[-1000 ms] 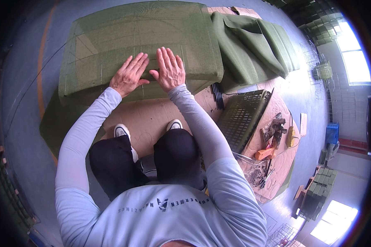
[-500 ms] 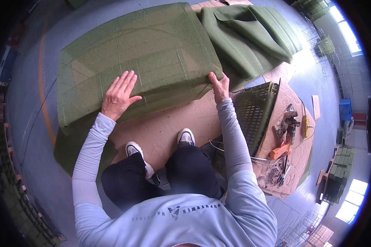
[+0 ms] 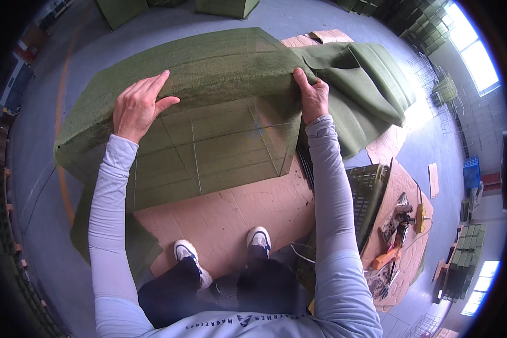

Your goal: The recorder is assembling a wire basket by lining the frame with fabric and securing it using a hot glue gun.

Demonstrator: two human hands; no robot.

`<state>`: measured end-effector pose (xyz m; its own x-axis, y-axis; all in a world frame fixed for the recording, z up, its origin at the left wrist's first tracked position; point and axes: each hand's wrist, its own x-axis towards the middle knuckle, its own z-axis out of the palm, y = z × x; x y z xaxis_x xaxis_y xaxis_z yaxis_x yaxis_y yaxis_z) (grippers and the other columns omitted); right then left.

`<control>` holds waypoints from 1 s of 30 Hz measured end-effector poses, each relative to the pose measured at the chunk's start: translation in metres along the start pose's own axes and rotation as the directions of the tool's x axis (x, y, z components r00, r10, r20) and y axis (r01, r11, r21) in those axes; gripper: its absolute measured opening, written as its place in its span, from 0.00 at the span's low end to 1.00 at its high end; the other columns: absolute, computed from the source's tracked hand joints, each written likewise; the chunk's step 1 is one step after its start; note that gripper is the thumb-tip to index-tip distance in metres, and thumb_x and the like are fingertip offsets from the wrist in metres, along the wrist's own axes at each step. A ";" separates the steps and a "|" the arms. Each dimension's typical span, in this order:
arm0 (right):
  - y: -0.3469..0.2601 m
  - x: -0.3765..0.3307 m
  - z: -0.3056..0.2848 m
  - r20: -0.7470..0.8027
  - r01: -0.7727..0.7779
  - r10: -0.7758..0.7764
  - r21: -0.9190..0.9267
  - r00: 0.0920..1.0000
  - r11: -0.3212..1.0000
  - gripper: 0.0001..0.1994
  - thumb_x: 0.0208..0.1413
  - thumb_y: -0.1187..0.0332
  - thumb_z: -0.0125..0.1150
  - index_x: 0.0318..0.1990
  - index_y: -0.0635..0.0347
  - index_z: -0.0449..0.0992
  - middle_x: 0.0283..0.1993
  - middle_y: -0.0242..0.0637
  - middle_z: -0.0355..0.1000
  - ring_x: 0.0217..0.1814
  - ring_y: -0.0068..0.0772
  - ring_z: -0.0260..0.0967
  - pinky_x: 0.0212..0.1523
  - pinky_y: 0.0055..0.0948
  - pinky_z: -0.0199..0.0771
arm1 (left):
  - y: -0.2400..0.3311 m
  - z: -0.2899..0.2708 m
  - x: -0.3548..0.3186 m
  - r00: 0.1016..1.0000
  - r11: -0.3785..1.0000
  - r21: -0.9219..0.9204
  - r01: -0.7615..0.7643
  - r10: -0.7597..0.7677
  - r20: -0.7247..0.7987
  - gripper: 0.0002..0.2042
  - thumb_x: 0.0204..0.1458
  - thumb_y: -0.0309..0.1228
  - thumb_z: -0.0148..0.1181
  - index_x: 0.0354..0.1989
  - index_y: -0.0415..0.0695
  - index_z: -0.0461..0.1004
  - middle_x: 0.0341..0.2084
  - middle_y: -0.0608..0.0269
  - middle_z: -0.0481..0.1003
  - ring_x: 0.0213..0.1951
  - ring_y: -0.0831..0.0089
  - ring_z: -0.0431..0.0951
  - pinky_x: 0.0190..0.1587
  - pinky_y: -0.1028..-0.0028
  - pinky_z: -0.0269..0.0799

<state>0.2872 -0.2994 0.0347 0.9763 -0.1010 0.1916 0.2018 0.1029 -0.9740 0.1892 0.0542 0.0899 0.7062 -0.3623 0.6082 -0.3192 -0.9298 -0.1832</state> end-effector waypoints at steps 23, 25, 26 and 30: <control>-0.004 0.019 0.022 0.139 -0.142 0.104 0.298 0.985 0.944 0.12 0.50 0.68 0.67 0.40 0.65 0.77 0.36 0.32 0.76 0.33 0.22 0.71 0.37 0.24 0.72 | 0.075 0.064 0.088 0.986 0.998 -0.032 0.055 -0.059 -0.155 0.23 0.54 0.51 0.49 0.47 0.48 0.76 0.49 0.62 0.74 0.59 0.61 0.67 0.61 0.59 0.61; -0.007 0.016 0.018 0.163 -0.159 0.113 0.308 0.980 0.938 0.13 0.50 0.68 0.67 0.40 0.66 0.77 0.36 0.32 0.76 0.33 0.22 0.71 0.37 0.24 0.72 | 0.090 0.059 0.096 0.981 0.990 -0.113 0.088 -0.106 -0.165 0.19 0.52 0.46 0.56 0.45 0.47 0.77 0.46 0.64 0.77 0.57 0.64 0.69 0.56 0.61 0.68; -0.008 0.016 0.014 0.182 -0.176 0.122 0.317 0.976 0.932 0.13 0.49 0.68 0.68 0.40 0.66 0.77 0.37 0.33 0.76 0.34 0.23 0.72 0.37 0.24 0.72 | 0.092 0.061 0.095 0.981 0.989 -0.116 0.089 -0.107 -0.164 0.19 0.52 0.46 0.56 0.45 0.47 0.77 0.46 0.64 0.77 0.57 0.64 0.69 0.56 0.61 0.68; -0.027 0.018 0.004 0.211 -0.194 0.130 0.323 0.969 0.926 0.13 0.48 0.68 0.69 0.39 0.66 0.76 0.36 0.34 0.76 0.33 0.23 0.72 0.37 0.24 0.73 | 0.099 0.062 0.089 0.982 0.988 -0.148 0.052 -0.077 -0.173 0.18 0.52 0.46 0.56 0.43 0.46 0.77 0.44 0.63 0.77 0.56 0.64 0.70 0.56 0.61 0.67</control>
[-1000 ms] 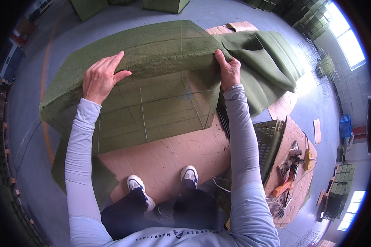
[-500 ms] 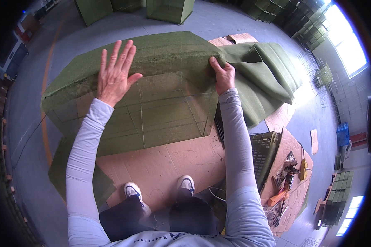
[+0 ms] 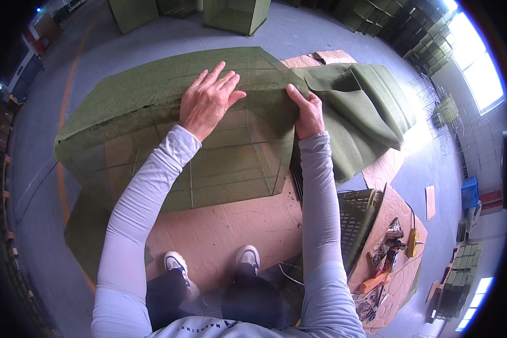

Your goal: The recorder is assembling a wire basket by lining the frame with fabric and securing it using a hot glue gun.

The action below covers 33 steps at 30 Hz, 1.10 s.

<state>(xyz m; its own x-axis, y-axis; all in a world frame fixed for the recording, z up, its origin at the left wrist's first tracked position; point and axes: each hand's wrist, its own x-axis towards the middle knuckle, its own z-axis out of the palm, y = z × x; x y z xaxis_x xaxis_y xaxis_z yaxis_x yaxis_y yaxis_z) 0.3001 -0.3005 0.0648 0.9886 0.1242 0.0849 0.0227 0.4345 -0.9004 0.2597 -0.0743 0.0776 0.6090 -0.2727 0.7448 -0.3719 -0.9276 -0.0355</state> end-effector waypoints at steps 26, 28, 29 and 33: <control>0.067 -0.109 -0.088 -0.226 -0.061 -0.098 -0.604 0.969 0.795 0.19 0.44 0.56 0.71 0.33 0.65 0.79 0.29 0.29 0.72 0.32 0.19 0.65 0.35 0.26 0.68 | 0.038 -0.067 -0.145 0.841 0.994 -0.051 -0.095 0.108 0.529 0.30 0.54 0.37 0.55 0.63 0.38 0.56 0.64 0.54 0.56 0.65 0.62 0.55 0.64 0.63 0.55; 0.071 -0.118 -0.112 -0.132 -0.060 0.019 -0.312 0.991 0.948 0.24 0.44 0.56 0.71 0.43 0.67 0.77 0.38 0.37 0.77 0.40 0.26 0.72 0.45 0.29 0.71 | 0.063 -0.046 -0.159 0.849 0.986 -0.038 -0.163 0.159 0.503 0.30 0.56 0.38 0.52 0.65 0.39 0.52 0.66 0.56 0.53 0.66 0.63 0.52 0.65 0.63 0.53; 0.056 -0.134 -0.119 -0.191 -0.090 -0.007 -0.498 0.982 0.862 0.25 0.44 0.57 0.71 0.45 0.68 0.76 0.41 0.41 0.76 0.44 0.30 0.73 0.48 0.30 0.71 | 0.073 -0.039 -0.163 0.861 0.981 0.034 -0.190 0.149 0.486 0.30 0.59 0.38 0.48 0.66 0.39 0.49 0.67 0.57 0.49 0.68 0.64 0.49 0.67 0.64 0.50; -0.005 -0.219 -0.131 -0.199 0.040 -0.385 -0.846 0.901 0.531 0.21 0.48 0.62 0.69 0.47 0.64 0.76 0.47 0.45 0.75 0.47 0.36 0.74 0.48 0.30 0.74 | 0.071 -0.022 -0.175 0.851 0.985 0.034 -0.171 0.130 0.509 0.29 0.61 0.41 0.43 0.67 0.40 0.47 0.67 0.58 0.49 0.68 0.65 0.49 0.67 0.64 0.49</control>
<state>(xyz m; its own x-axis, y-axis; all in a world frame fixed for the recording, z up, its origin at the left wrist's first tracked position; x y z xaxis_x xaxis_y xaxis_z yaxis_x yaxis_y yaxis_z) 0.1031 -0.4462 -0.0054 0.9120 -0.2323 0.3381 0.1779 -0.5188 -0.8362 0.1116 -0.0866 -0.0402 0.8263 -0.4829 0.2899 -0.4467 -0.8754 -0.1849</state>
